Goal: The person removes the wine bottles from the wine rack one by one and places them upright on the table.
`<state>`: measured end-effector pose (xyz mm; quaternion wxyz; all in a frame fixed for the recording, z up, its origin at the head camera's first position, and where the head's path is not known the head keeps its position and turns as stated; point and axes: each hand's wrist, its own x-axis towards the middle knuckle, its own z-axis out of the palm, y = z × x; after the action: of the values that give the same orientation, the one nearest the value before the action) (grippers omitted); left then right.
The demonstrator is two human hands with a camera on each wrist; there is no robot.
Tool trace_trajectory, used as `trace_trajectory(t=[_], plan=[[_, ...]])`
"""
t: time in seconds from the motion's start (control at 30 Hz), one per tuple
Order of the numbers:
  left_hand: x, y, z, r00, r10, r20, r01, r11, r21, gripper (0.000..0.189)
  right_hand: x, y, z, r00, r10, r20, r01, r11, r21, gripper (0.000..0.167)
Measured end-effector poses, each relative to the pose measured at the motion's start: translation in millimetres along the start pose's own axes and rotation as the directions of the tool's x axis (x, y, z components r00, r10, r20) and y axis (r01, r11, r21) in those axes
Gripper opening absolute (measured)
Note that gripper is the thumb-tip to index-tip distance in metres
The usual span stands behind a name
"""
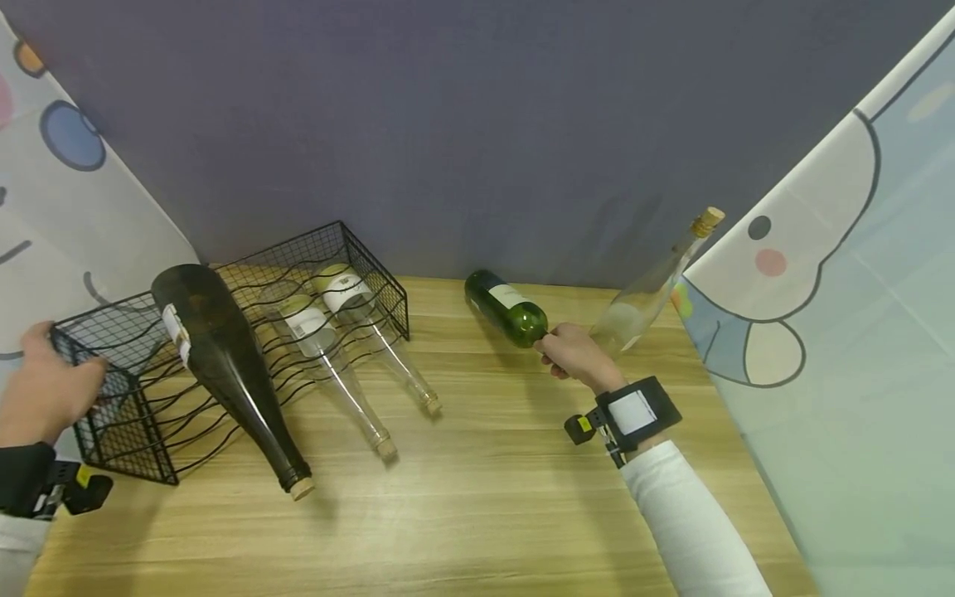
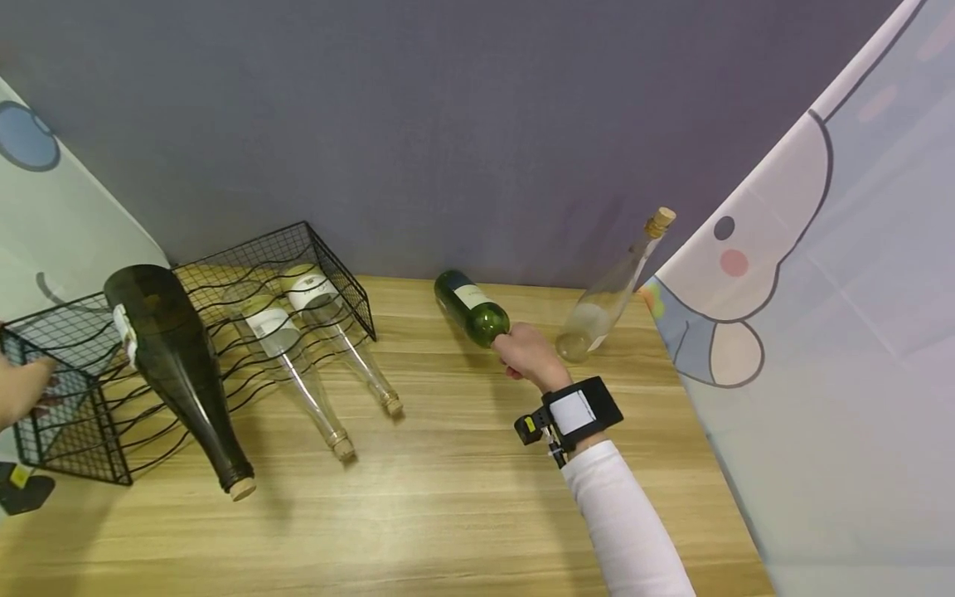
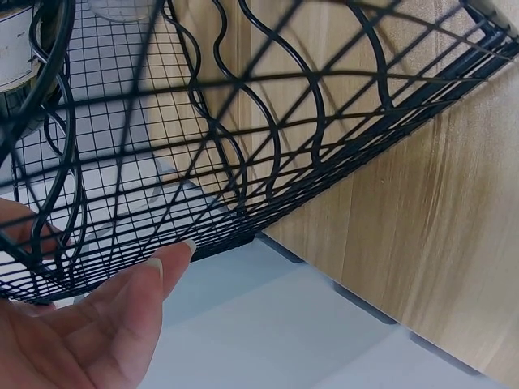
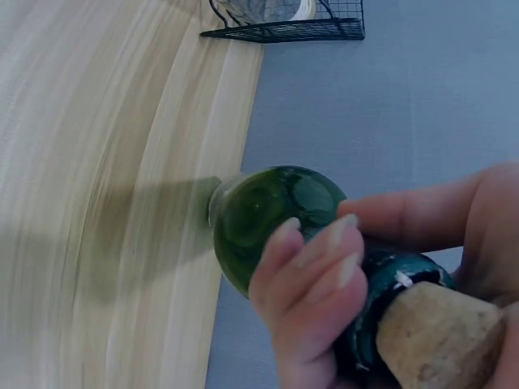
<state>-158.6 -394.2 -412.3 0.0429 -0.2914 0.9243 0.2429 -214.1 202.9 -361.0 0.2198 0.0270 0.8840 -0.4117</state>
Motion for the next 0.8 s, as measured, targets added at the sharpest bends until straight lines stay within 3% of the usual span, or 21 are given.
trace_trajectory(t=[0.2,0.47,0.57,0.8], plan=[[1.1,-1.1,1.1,1.0,-0.004,-0.002,0.004,1.0,0.001,0.077,-0.4,-2,-2,0.999,0.002,0.038,0.0,0.999,-0.046,0.017],[3.9,-1.1,1.5,1.0,-0.006,-0.019,0.006,1.0,0.001,0.077,-1.8,-3,-9,0.997,-0.026,0.075,0.03,0.998,-0.055,0.025],[3.6,-1.0,1.8,1.0,-0.009,-0.014,0.009,1.0,-0.004,0.077,-3.5,-3,-13,0.998,-0.041,0.048,0.043,0.997,-0.056,0.027],[1.9,-0.2,0.4,1.0,-0.013,-0.007,0.013,1.0,-0.001,0.078,-1.6,3,-30,0.999,-0.029,-0.039,0.029,0.999,-0.021,0.051]])
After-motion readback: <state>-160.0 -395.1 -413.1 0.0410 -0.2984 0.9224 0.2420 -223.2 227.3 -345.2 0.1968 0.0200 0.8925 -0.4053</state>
